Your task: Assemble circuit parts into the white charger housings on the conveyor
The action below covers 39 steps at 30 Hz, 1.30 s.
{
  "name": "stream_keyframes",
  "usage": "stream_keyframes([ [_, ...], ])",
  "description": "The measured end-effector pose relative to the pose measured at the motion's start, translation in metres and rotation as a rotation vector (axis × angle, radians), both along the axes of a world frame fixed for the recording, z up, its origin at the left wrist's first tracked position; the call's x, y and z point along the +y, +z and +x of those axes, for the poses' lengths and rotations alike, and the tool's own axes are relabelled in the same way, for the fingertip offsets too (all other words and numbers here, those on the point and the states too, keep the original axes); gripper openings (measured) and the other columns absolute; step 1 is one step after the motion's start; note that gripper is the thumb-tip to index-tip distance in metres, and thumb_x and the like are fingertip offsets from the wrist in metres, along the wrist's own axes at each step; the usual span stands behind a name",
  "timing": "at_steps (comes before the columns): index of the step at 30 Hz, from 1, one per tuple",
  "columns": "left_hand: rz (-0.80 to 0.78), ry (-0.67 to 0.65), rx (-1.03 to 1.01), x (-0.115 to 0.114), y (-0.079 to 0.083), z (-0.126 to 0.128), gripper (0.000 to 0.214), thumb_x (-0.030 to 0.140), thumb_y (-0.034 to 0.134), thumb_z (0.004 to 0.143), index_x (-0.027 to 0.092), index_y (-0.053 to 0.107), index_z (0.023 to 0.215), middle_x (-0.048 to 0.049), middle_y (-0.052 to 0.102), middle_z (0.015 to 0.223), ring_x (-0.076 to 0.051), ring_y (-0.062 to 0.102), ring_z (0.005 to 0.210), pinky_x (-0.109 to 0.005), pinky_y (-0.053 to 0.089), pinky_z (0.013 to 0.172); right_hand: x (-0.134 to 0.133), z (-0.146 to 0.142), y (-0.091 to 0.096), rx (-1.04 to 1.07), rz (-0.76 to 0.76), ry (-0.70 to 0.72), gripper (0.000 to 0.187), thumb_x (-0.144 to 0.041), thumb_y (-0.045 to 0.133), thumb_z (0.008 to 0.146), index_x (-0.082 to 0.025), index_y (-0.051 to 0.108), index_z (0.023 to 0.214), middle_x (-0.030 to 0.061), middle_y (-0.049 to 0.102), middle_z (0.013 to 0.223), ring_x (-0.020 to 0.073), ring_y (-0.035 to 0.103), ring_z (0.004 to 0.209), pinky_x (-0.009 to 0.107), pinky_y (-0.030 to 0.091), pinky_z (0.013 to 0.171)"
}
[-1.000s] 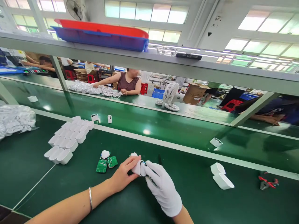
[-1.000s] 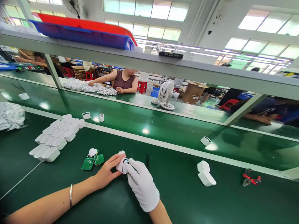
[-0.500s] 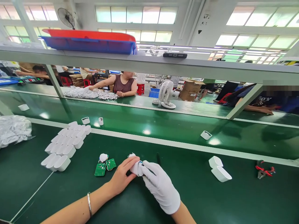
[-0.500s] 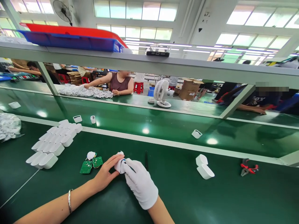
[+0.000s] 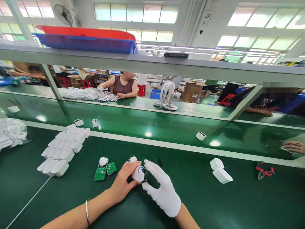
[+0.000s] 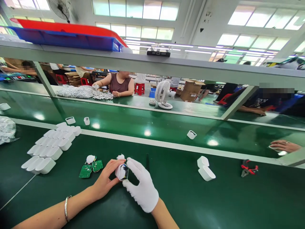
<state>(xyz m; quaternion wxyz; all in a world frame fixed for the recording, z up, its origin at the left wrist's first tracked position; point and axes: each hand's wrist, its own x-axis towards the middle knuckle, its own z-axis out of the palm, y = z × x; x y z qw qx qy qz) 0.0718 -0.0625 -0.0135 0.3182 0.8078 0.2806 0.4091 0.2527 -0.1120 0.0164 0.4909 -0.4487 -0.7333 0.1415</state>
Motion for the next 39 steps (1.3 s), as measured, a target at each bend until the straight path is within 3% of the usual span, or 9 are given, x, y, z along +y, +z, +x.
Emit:
stream_keyframes([
  [4,0.003,0.009,-0.006,0.0012,0.0024,0.0003,0.043,0.018,0.057,0.083,0.025,0.047,0.125,-0.0076,0.056,0.127,-0.024,0.051,0.112,-0.043,0.041,0.097,-0.0014,0.0055,0.0018,-0.049,0.135,0.011,0.051,-0.013,0.058,0.080,-0.033,0.050,0.126,0.0047,0.065,0.114,0.0199,0.063,0.099,0.037,0.054,0.087],
  [10,-0.035,0.015,0.014,-0.0001,0.0073,-0.0009,0.046,0.019,0.057,0.083,0.025,0.045,0.127,-0.0080,0.055,0.128,-0.025,0.050,0.116,-0.046,0.036,0.101,-0.0051,0.0084,0.0008,0.134,0.011,-0.061,0.038,-0.032,0.059,0.082,-0.026,0.057,0.120,0.0099,0.065,0.111,0.0228,0.065,0.095,0.035,0.058,0.079],
  [18,-0.014,0.030,-0.002,-0.0012,0.0051,0.0002,0.046,0.023,0.060,0.083,0.026,0.048,0.127,-0.0079,0.058,0.124,-0.025,0.052,0.112,-0.045,0.040,0.099,-0.0015,0.0079,-0.0010,-0.113,0.154,-0.056,0.045,-0.024,0.057,0.084,-0.029,0.051,0.127,0.0074,0.066,0.113,0.0226,0.065,0.097,0.036,0.056,0.084],
  [24,0.039,0.045,0.005,-0.0005,0.0036,-0.0014,0.046,0.022,0.060,0.082,0.026,0.049,0.126,-0.0078,0.058,0.124,-0.025,0.053,0.111,-0.043,0.042,0.097,-0.0031,0.0081,-0.0042,-0.183,0.203,-0.054,0.050,-0.024,0.053,0.086,-0.030,0.042,0.134,0.0081,0.063,0.118,0.0229,0.064,0.099,0.037,0.056,0.083],
  [36,-0.018,0.045,0.031,-0.0004,0.0048,-0.0014,0.048,0.021,0.063,0.078,0.026,0.052,0.125,-0.0065,0.059,0.123,-0.025,0.051,0.112,-0.044,0.039,0.100,-0.0014,0.0054,-0.0060,-0.120,0.136,-0.028,0.044,-0.021,0.055,0.084,-0.031,0.051,0.127,0.0069,0.065,0.114,0.0222,0.066,0.095,0.035,0.057,0.082],
  [39,-0.001,0.039,0.018,-0.0006,0.0046,-0.0014,0.046,0.020,0.062,0.079,0.026,0.053,0.124,-0.0061,0.059,0.124,-0.025,0.050,0.111,-0.044,0.040,0.099,-0.0005,0.0017,-0.0064,0.016,0.005,0.009,0.040,-0.029,0.057,0.083,-0.030,0.054,0.124,0.0093,0.063,0.116,0.0242,0.063,0.101,0.039,0.055,0.085],
])
